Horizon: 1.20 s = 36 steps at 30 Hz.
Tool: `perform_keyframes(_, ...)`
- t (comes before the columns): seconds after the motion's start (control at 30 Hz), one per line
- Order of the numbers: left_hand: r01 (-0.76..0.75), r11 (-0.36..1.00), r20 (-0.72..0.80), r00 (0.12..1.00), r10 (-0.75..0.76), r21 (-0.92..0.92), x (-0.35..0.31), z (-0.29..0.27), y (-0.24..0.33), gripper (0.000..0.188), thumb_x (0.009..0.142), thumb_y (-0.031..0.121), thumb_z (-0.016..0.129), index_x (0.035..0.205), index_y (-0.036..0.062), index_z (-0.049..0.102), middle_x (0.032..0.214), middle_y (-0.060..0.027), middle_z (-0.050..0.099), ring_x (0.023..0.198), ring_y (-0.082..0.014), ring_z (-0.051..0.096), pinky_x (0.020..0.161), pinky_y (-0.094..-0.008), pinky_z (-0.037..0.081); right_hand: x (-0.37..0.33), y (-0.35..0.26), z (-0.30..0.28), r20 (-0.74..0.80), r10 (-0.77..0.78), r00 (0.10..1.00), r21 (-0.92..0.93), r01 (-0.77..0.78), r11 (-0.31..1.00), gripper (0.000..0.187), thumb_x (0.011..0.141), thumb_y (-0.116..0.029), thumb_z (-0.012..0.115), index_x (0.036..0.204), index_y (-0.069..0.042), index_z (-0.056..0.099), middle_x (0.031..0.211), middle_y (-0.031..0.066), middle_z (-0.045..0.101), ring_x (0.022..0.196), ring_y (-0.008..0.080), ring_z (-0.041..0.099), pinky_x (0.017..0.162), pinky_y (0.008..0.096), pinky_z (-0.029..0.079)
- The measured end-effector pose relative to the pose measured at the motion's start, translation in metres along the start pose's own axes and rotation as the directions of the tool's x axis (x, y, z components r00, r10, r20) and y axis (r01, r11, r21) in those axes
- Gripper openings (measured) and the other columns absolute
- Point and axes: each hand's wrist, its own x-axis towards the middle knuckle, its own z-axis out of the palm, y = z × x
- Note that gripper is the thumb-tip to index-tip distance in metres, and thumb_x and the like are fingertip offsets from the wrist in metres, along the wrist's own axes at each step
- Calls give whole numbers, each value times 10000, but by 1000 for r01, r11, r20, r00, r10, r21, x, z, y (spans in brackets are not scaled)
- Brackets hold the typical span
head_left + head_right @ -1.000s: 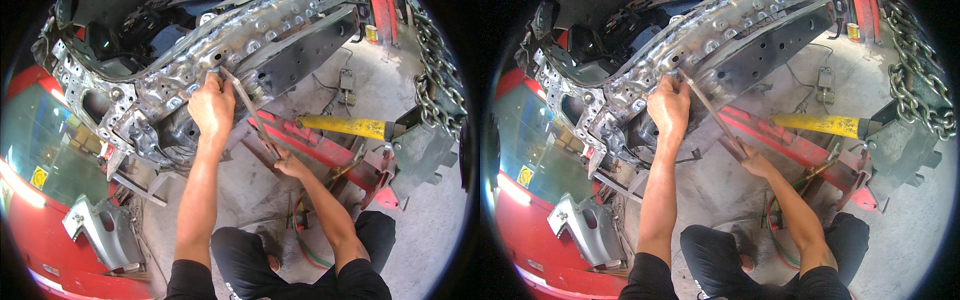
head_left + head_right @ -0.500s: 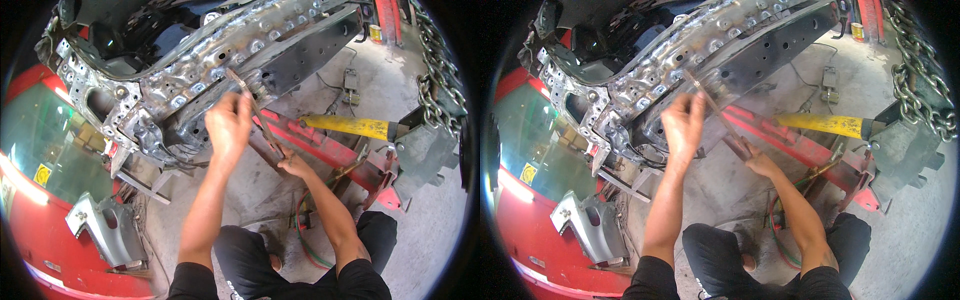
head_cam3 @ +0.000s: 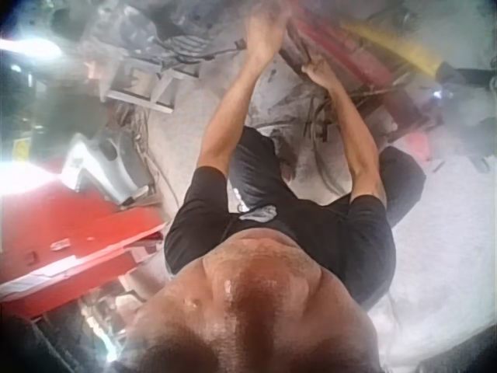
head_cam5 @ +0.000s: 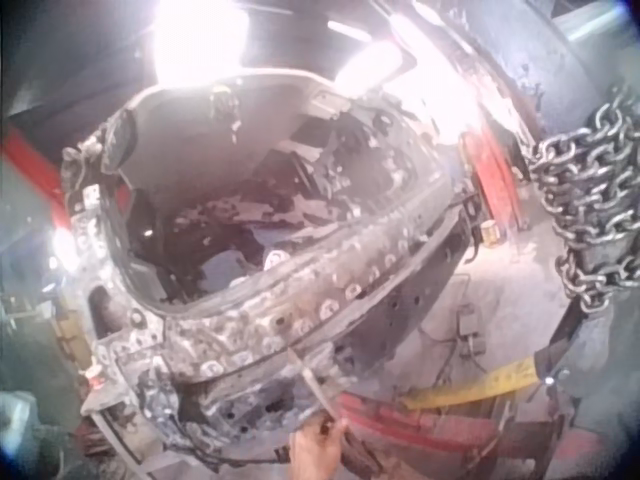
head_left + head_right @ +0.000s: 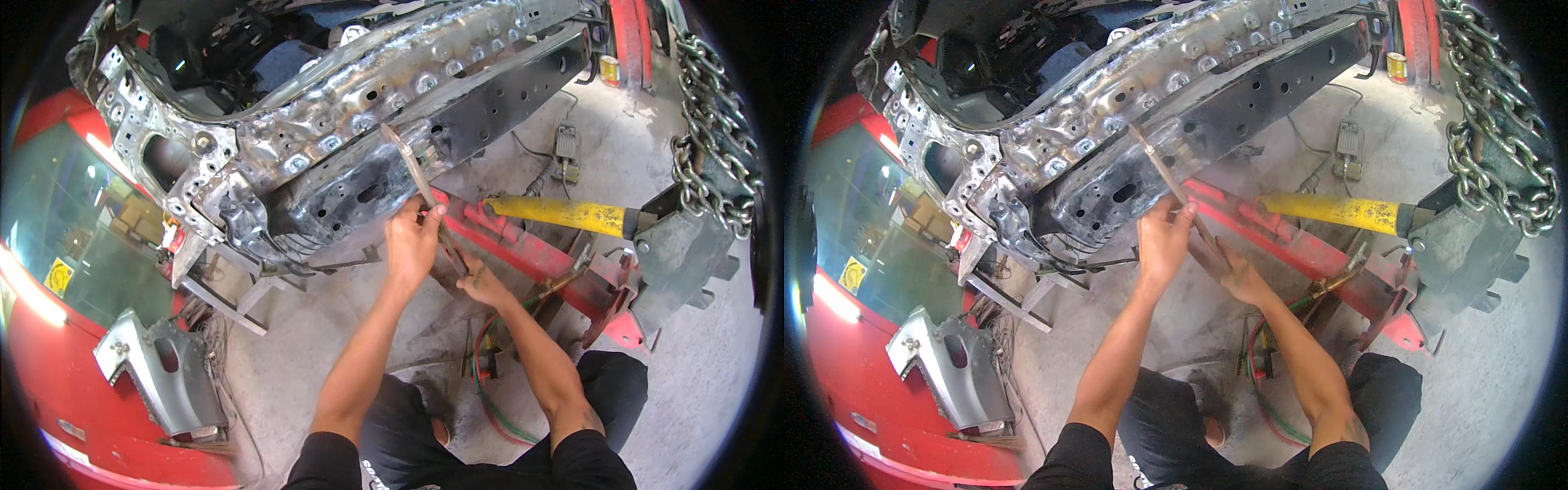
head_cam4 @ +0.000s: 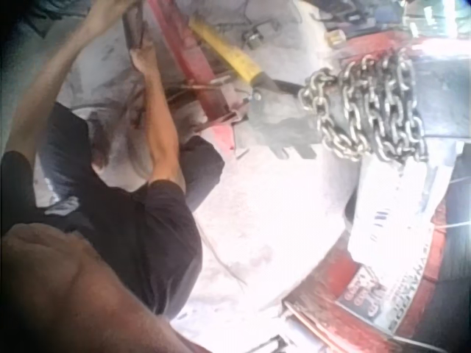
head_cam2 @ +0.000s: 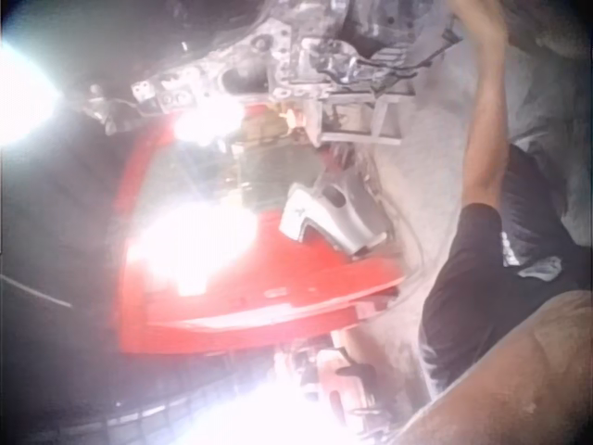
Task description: The person welds a metal car frame using a welding torch and filler rod, then uses a hammer to tap the weld area. The person is sitting on the floor in a workshop environment.
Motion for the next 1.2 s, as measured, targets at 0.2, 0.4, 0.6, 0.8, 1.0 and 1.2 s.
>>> perform_keyframes(0.2, -39, 998, -46, 998, 42, 54, 11, -6, 0, 289, 924, 232, 712, 1018, -41, 693, 749, -248, 663, 651, -384, 652, 634, -446, 493, 14, -19, 2, -3, 42, 999, -11, -42, 999, 893, 736, -48, 565, 1576, -15, 264, 1525, 283, 422, 1431, 373, 409, 1172, 387, 330)
perform_keyframes(0.4, -55, 998, -121, 991, 60, 40, 21, -2, -2, 334, 919, 272, 718, 1029, -43, 706, 710, -242, 658, 644, -386, 655, 630, -450, 497, 24, -18, 1, -72, 3, 997, -82, -9, 997, 875, 757, -61, 570, 1579, -37, 271, 1496, 278, 455, 1413, 390, 423, 1170, 409, 336)
perform_keyframes(0.6, -8, 999, -141, 990, 14, 44, 13, 5, -12, 327, 921, 284, 713, 1015, -29, 717, 672, -224, 659, 659, -389, 681, 643, -461, 505, 23, -7, 13, -56, 89, 994, -178, -98, 979, 882, 773, -70, 556, 1593, -53, 229, 1487, 287, 456, 1399, 420, 425, 1159, 437, 350)
perform_keyframes(0.8, -13, 999, -165, 986, 21, 51, 19, 14, -17, 322, 924, 293, 707, 979, -24, 714, 693, -237, 656, 677, -421, 668, 654, -476, 506, 35, -8, 0, -19, 146, 989, -104, -147, 984, 924, 761, -118, 568, 1608, -90, 199, 1477, 293, 466, 1375, 434, 450, 1144, 455, 369)
perform_keyframes(1.0, -143, 982, -107, 982, 157, 127, 23, 5, -20, 320, 912, 266, 712, 939, -52, 689, 733, -279, 639, 708, -453, 653, 659, -481, 505, 29, -29, -2, 11, 220, 975, -332, -204, 921, 928, 752, -180, 585, 1604, -108, 224, 1497, 288, 446, 1376, 428, 451, 1155, 469, 352)
perform_keyframes(1.2, -209, 978, -113, 972, 207, -4, 14, -5, -17, 385, 955, 264, 677, 772, -73, 640, 614, -144, 619, 540, -182, 548, 533, -352, 459, 32, -34, -4, 122, 328, 937, -210, -299, 931, 830, 796, -186, 549, 1570, -70, 275, 1262, 280, 632, 1144, 414, 622, 974, 509, 472)
